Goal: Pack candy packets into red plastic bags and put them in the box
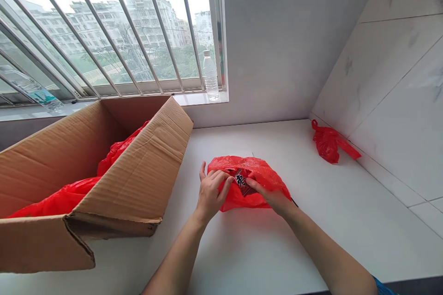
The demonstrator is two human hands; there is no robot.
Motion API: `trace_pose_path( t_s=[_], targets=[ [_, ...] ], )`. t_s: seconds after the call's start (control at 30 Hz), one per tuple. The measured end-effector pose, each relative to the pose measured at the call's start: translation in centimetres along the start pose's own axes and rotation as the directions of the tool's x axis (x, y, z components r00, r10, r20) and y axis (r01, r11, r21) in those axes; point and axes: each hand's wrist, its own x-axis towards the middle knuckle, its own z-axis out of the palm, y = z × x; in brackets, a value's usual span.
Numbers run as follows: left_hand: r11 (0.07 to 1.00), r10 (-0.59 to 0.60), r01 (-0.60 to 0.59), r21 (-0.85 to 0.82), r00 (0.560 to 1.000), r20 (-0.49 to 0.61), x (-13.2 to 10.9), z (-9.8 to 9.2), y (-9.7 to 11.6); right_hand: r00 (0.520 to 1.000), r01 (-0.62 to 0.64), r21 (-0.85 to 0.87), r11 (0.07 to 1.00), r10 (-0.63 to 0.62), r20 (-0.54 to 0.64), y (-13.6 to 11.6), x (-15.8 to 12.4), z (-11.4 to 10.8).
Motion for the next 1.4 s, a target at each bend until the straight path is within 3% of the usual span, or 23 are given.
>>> trace_pose_path(
  t_s=[0.1, 0.23, 0.63, 0.8, 0.93, 1.13, 1.4],
  targets=[
    [0.999, -0.014, 0.014, 0.035, 1.000, -0.022, 0.0, 0.1, -0.2, 0.993, 0.119, -0.068, 0.991, -0.118, 0.017, 0.3, -0.1, -0.2],
    [0.999, 0.014, -0.015, 0.031, 0.999, 0.046, -0.1, 0.1, -0.3, 0.980, 0.193, -0.142, 0.971, -0.183, 0.080, -0.1, -0.2, -0.5],
    [0.999, -0.003, 0.004, -0.041, 1.000, 0.021, -0.2, 0.1, -0.1, 0.965, 0.081, -0.042, 0.996, -0.068, 0.253, 0.1, 0.0, -0.8],
    [1.000, 0.006, -0.005, -0.028, 0.998, 0.059, -0.1, 0.0, 0.1, 0.994, 0.025, 0.037, 0.999, -0.029, 0.108, 0.3, 0.1, -0.5],
    [0.998, 0.058, -0.056, -0.020, 0.991, 0.119, -0.1, 0.1, 0.5, 0.998, -0.001, 0.023, 1.000, 0.000, 0.068, 0.8, 0.2, -0.2],
    [0.997, 0.064, -0.059, -0.041, 0.989, 0.134, -0.2, 0.5, 0.2, 0.984, 0.108, -0.020, 0.994, -0.109, -0.142, 1.1, 0.4, -0.1],
    [0.987, 0.013, 0.013, -0.157, 0.987, 0.163, -0.1, 0.3, 0.4, 0.995, 0.085, -0.066, 0.994, -0.088, -0.049, 0.8, 0.5, -0.9]
  ],
)
